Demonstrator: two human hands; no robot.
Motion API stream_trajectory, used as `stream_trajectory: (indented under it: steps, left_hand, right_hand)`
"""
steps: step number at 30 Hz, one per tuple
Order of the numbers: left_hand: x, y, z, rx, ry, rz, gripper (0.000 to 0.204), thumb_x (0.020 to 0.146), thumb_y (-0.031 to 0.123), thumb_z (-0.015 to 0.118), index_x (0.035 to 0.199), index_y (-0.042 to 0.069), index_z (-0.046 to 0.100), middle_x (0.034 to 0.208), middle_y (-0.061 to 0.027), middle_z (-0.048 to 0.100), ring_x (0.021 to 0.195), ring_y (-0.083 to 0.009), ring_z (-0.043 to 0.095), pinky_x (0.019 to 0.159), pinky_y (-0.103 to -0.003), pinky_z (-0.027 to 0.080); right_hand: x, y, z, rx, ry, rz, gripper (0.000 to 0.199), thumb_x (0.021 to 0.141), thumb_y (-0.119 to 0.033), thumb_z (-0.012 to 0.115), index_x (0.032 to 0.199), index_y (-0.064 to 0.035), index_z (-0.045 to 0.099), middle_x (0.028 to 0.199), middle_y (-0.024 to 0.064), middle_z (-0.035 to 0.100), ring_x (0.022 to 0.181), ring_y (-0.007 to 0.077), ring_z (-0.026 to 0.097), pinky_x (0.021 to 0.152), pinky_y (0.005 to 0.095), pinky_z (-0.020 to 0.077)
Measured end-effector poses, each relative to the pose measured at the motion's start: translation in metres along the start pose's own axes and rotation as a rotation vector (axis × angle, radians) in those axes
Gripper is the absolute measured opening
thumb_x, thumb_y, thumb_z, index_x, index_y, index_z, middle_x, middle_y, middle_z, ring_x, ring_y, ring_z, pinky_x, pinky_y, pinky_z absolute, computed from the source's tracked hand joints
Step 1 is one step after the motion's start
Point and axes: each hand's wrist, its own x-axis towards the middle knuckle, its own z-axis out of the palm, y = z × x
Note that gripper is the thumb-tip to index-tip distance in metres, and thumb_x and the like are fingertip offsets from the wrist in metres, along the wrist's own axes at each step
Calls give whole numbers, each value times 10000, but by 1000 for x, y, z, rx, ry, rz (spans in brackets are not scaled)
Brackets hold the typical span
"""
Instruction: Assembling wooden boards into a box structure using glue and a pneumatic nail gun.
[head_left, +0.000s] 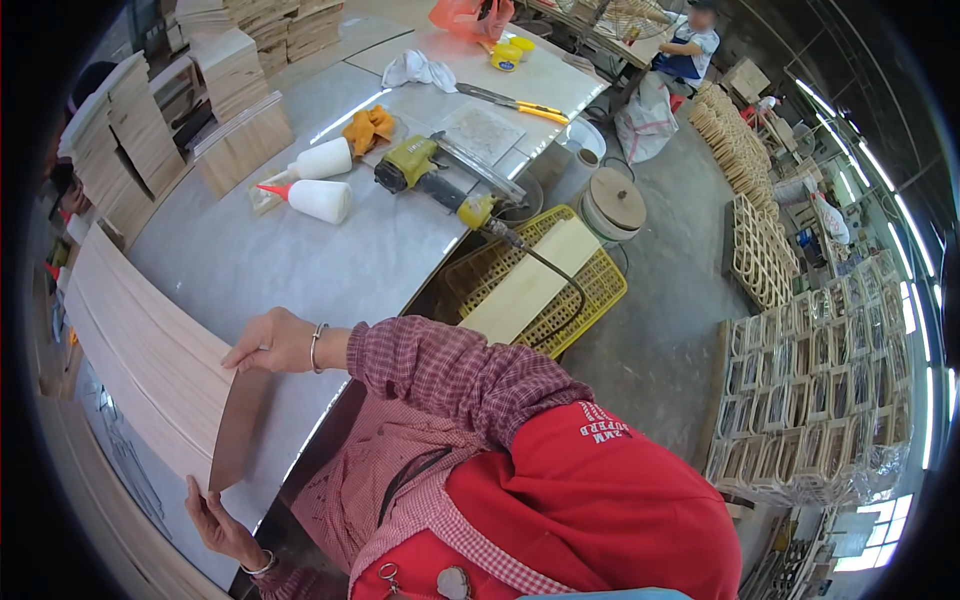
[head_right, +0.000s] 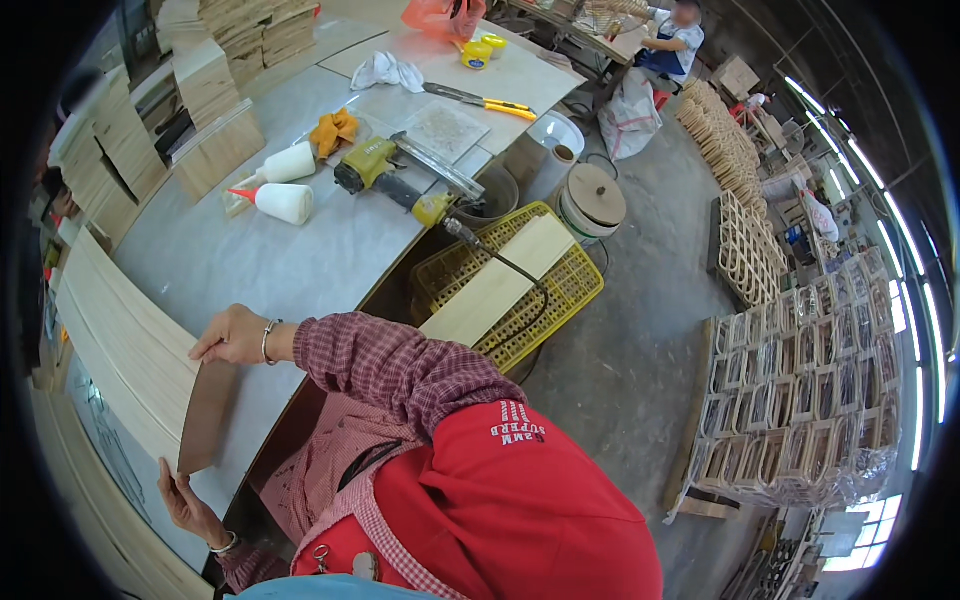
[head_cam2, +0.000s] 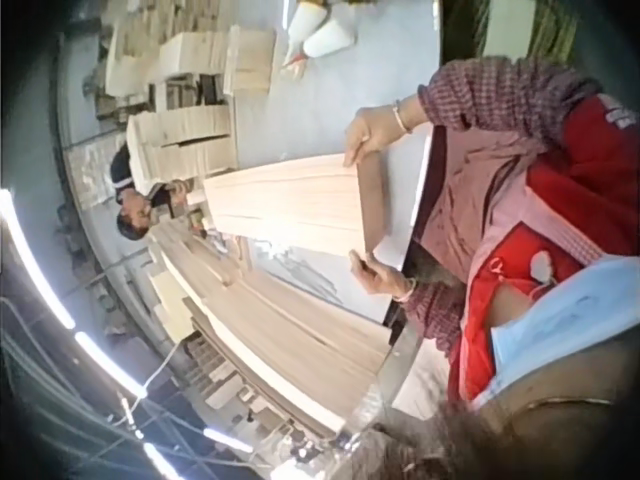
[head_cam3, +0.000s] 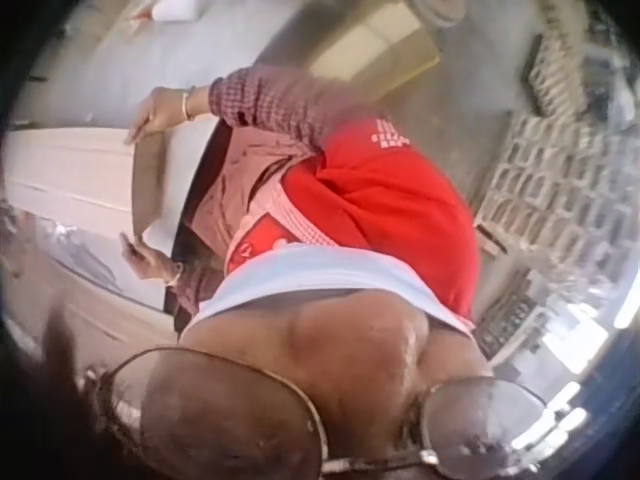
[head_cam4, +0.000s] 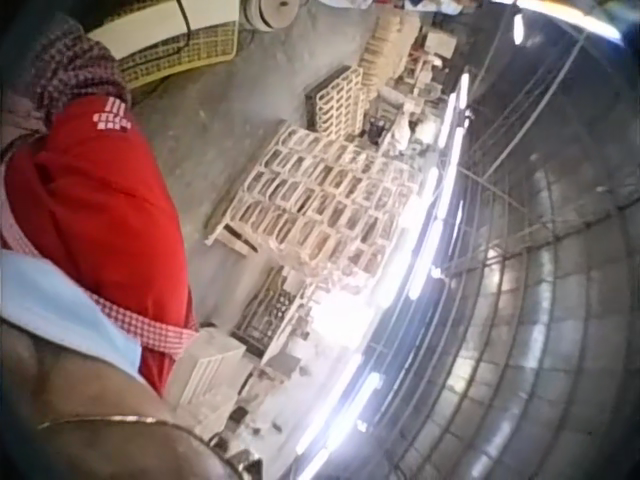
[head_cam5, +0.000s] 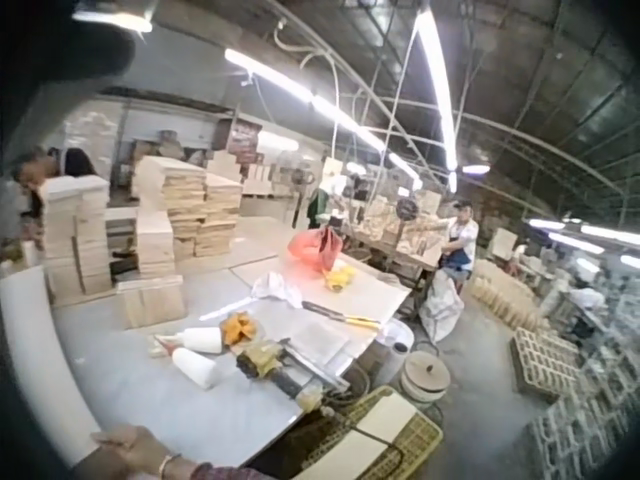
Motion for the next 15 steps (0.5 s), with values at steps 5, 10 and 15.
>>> stream_trajectory:
  steps: [5, 10, 15]
  left_hand:
    - [0, 4, 0, 35, 7, 9, 307, 971, 66, 466, 1264, -7, 521, 1199, -102, 580, 991, -165, 543, 875, -260, 417]
    - [-4, 4, 4, 22, 39, -3, 306, 968, 69, 477, 1261, -6, 524, 1189, -103, 588, 982, -165, 550, 868, -260, 422]
    - [-7, 13, 13, 12, 132, 4, 301, 962, 71, 493, 1250, -8, 534, 1163, -104, 598, 959, -163, 559, 858, -262, 431]
  right_hand:
    - [0, 0, 1, -23, -2, -8, 262, 714, -5, 671, 939, -122, 740, 831, 32, 703, 689, 148, 614, 671, 231, 462]
    - [-2, -3, 0, -5, -21, 11, 266, 713, 4, 667, 940, -113, 739, 829, 31, 706, 688, 145, 619, 669, 232, 465]
    - [-1, -8, 0, -16, -24, 35, 266, 716, 12, 658, 940, -105, 738, 836, 31, 708, 687, 142, 620, 669, 231, 466]
